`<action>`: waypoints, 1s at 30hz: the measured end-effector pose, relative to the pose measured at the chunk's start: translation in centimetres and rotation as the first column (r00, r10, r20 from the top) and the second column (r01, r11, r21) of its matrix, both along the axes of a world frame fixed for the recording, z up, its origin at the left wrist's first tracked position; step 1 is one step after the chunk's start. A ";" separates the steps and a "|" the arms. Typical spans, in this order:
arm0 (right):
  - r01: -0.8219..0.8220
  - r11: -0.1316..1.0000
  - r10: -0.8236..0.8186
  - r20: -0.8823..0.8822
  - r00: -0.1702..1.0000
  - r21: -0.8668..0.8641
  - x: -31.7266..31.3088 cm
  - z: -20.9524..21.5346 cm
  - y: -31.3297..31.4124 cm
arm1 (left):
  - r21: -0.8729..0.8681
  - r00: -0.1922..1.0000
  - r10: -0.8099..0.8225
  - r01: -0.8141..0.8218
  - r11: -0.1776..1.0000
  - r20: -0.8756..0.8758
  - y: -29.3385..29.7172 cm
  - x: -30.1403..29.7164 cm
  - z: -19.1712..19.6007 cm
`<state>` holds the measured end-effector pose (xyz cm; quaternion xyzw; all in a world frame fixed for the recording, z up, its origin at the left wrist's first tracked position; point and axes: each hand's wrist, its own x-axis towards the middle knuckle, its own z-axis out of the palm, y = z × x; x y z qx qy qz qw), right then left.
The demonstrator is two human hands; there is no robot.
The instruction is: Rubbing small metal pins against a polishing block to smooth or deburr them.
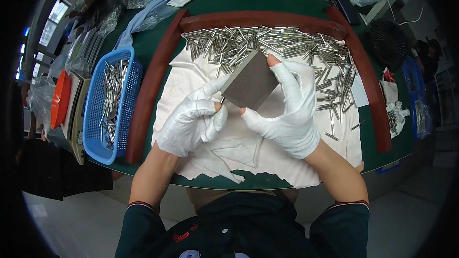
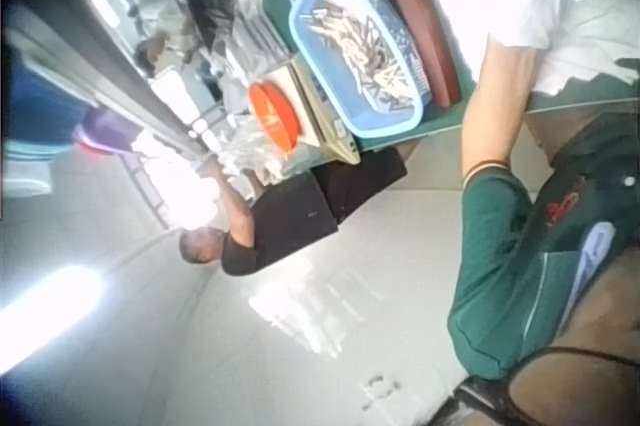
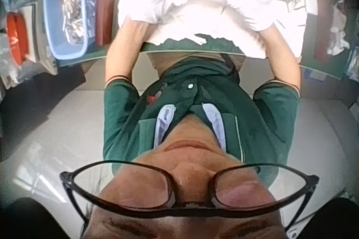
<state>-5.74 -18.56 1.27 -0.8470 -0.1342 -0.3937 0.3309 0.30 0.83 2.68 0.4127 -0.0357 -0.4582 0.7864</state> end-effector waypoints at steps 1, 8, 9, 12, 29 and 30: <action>-0.002 1.000 0.002 -0.001 1.000 -0.001 0.1 0.1 0.1 | 0.047 0.999 -0.017 0.015 0.999 0.041 -0.6 -0.3 0.1; -0.004 0.999 0.005 0.020 1.000 -0.038 0.0 0.1 0.3 | 0.099 0.978 -0.090 0.072 0.993 0.186 -0.3 -0.1 0.9; -0.006 0.999 0.007 0.019 1.000 -0.040 0.0 0.3 0.3 | 0.146 0.970 -0.108 0.077 0.986 0.216 -0.6 -0.2 0.8; -0.008 0.995 0.007 -0.004 1.000 -0.095 0.2 0.9 0.5 | 0.279 0.950 -0.182 0.108 0.954 0.253 -1.0 -0.6 0.5; -0.026 0.988 0.015 -0.073 0.997 -0.153 -0.2 0.7 0.1 | 0.238 0.975 -0.070 0.018 0.971 0.210 -1.1 -0.8 0.5; -0.021 0.990 0.011 -0.073 0.997 -0.138 -0.2 0.4 -0.1 | 0.163 0.966 -0.099 0.061 0.985 0.238 -0.5 -0.4 0.9</action>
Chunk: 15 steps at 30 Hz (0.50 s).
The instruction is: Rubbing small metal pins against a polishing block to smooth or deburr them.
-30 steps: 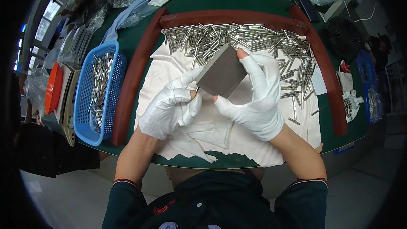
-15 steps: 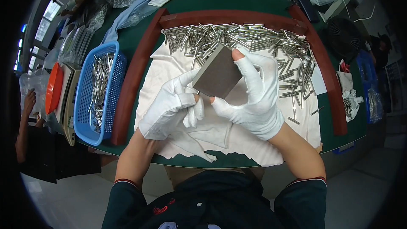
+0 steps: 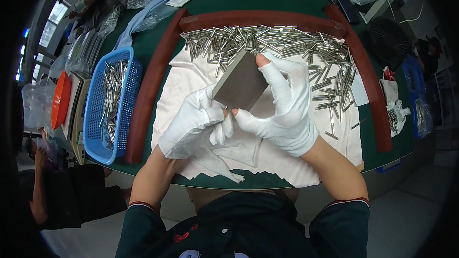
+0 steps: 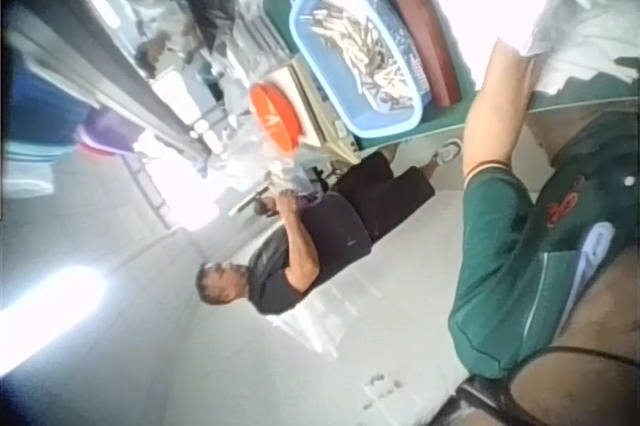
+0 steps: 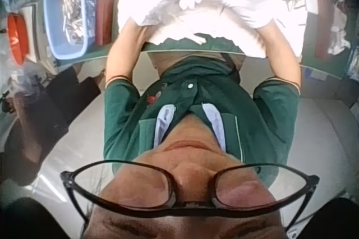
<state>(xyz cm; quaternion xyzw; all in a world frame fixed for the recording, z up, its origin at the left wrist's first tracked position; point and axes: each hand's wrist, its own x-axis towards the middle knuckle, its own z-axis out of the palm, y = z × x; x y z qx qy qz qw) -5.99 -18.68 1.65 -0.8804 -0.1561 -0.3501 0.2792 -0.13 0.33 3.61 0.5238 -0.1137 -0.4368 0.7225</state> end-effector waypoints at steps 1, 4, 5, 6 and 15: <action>0.005 1.000 -0.005 0.000 1.000 0.015 0.0 -0.3 -0.2 | 0.001 1.000 0.000 0.000 1.000 0.001 0.1 0.2 -0.1; 0.000 0.999 0.000 0.005 1.000 0.034 0.1 -0.3 0.1 | -0.034 1.000 -0.004 0.003 0.999 -0.023 0.0 0.4 -0.4; 0.016 1.000 -0.015 -0.012 1.000 0.017 0.2 -0.1 0.4 | -0.034 1.000 -0.006 0.005 0.999 -0.022 -0.1 0.3 -0.3; 0.006 1.000 -0.006 -0.004 1.000 0.003 0.2 0.2 0.5 | -0.006 1.000 0.017 -0.017 1.000 -0.023 -0.2 0.1 -0.2; 0.090 0.991 -0.089 -0.013 0.996 0.100 0.2 0.2 -0.4 | -0.041 0.997 0.071 -0.070 0.997 0.029 0.7 0.6 -0.9</action>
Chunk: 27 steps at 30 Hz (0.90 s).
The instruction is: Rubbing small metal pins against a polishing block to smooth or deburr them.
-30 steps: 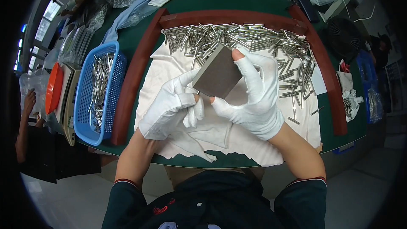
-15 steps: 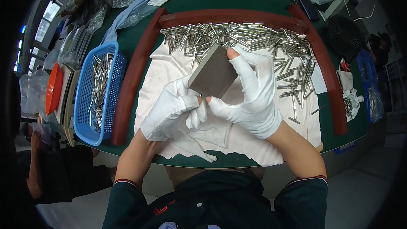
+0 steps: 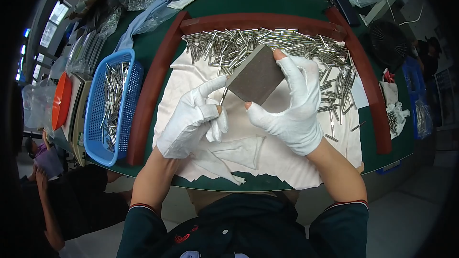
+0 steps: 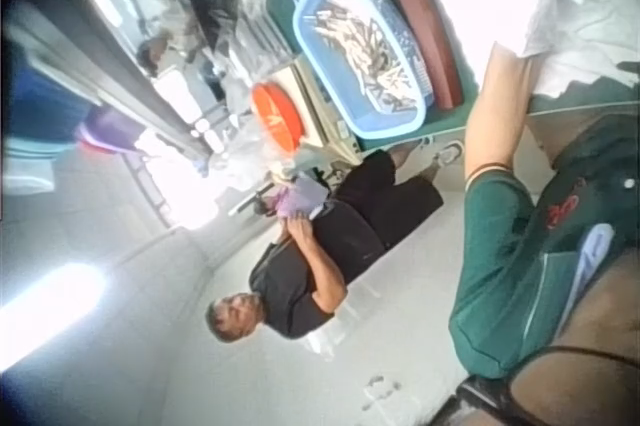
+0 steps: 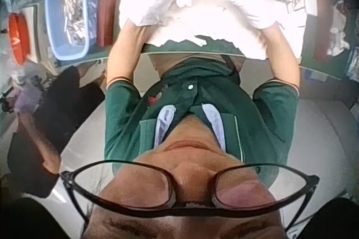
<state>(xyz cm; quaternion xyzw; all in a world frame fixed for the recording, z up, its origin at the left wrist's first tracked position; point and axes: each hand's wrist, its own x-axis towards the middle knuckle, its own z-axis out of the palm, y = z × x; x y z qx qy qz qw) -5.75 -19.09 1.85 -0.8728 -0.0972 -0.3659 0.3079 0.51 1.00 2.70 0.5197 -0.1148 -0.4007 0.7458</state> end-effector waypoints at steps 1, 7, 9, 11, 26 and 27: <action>-0.011 1.000 0.011 0.005 1.000 0.002 0.0 -0.1 0.1 | 0.003 1.000 0.000 0.000 1.000 -0.008 0.0 0.1 0.1; -0.068 0.997 0.068 0.007 0.998 -0.035 0.0 -0.4 0.3 | 0.004 0.999 0.000 0.000 1.000 -0.041 -0.3 0.0 0.5; -0.081 0.993 0.082 0.012 0.997 -0.085 0.1 -0.4 0.5 | 0.009 0.999 -0.008 0.008 1.000 -0.051 -0.6 -0.2 0.5; -0.066 0.996 0.068 0.054 0.996 -0.052 0.5 -0.4 1.3 | 0.096 0.992 -0.055 0.066 0.993 -0.115 -1.1 -0.4 0.0; -0.008 0.990 0.028 0.140 0.990 -0.144 0.1 -1.0 0.9 | -0.038 0.990 -0.046 0.041 0.998 -0.132 -0.7 -0.2 0.2; -0.004 0.989 0.026 0.149 0.988 -0.146 0.3 -0.8 1.0 | 0.048 0.993 -0.068 0.073 0.996 -0.100 -1.1 -0.3 0.4</action>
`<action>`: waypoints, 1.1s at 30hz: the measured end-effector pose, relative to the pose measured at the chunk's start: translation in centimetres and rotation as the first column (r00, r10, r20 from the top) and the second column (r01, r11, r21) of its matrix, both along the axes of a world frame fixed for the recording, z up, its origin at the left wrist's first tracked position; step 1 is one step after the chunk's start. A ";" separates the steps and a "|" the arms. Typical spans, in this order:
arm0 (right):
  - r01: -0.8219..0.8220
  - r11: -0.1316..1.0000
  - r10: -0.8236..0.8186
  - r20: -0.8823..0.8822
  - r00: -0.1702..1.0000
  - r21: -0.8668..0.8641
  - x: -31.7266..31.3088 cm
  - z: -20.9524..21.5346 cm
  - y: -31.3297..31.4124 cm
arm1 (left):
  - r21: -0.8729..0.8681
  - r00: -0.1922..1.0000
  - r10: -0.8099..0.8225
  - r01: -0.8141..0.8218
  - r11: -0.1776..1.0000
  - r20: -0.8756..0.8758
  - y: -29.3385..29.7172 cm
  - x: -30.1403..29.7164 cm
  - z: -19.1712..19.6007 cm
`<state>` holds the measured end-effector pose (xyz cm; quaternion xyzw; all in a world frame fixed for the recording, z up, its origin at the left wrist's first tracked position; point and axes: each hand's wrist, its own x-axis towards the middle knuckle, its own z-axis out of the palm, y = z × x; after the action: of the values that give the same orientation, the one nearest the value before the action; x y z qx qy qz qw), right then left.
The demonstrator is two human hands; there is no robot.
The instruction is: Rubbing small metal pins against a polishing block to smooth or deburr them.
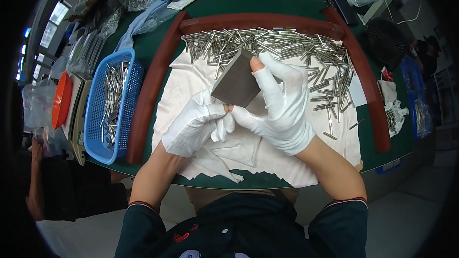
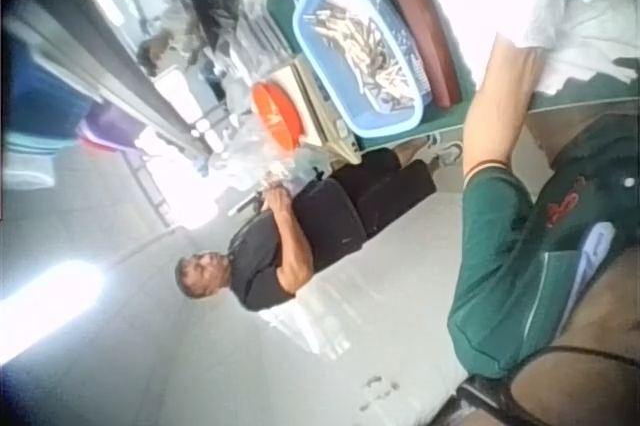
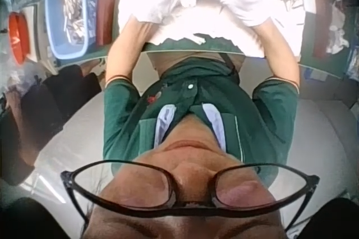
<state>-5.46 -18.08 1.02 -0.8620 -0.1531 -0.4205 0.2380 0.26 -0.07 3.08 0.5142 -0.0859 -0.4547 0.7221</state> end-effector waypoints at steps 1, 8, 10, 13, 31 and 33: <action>-0.008 0.999 0.009 0.020 1.000 -0.031 0.0 0.5 0.0 | 0.018 0.999 -0.010 0.010 1.000 0.030 -0.1 -0.2 0.1; 0.047 0.987 -0.028 -0.129 0.991 0.152 -0.3 0.7 -1.3 | -0.362 0.970 0.139 -0.204 0.910 -0.199 1.9 1.2 -1.5; 0.065 0.978 -0.031 -0.173 0.984 0.196 -0.2 1.0 -1.3 | -0.319 0.968 0.136 -0.200 0.926 -0.213 1.5 0.8 -1.2; 0.067 0.962 -0.005 -0.227 0.974 0.265 -0.1 0.6 -1.2 | -0.341 0.956 0.074 -0.173 0.924 -0.285 1.5 0.8 -1.3; 0.016 0.987 0.016 -0.195 0.981 0.161 -0.2 0.4 -0.5 | -0.225 0.970 0.088 -0.140 0.964 -0.226 0.3 0.6 -1.3; 0.026 0.977 0.034 -0.276 0.961 0.210 -0.2 1.2 0.3 | -0.221 0.979 0.075 -0.118 0.968 -0.191 1.2 0.7 -1.4</action>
<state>-5.66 -17.79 2.25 -0.8819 -0.0742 -0.3089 0.3484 0.95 1.15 1.67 0.3866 -0.0471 -0.4506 0.8033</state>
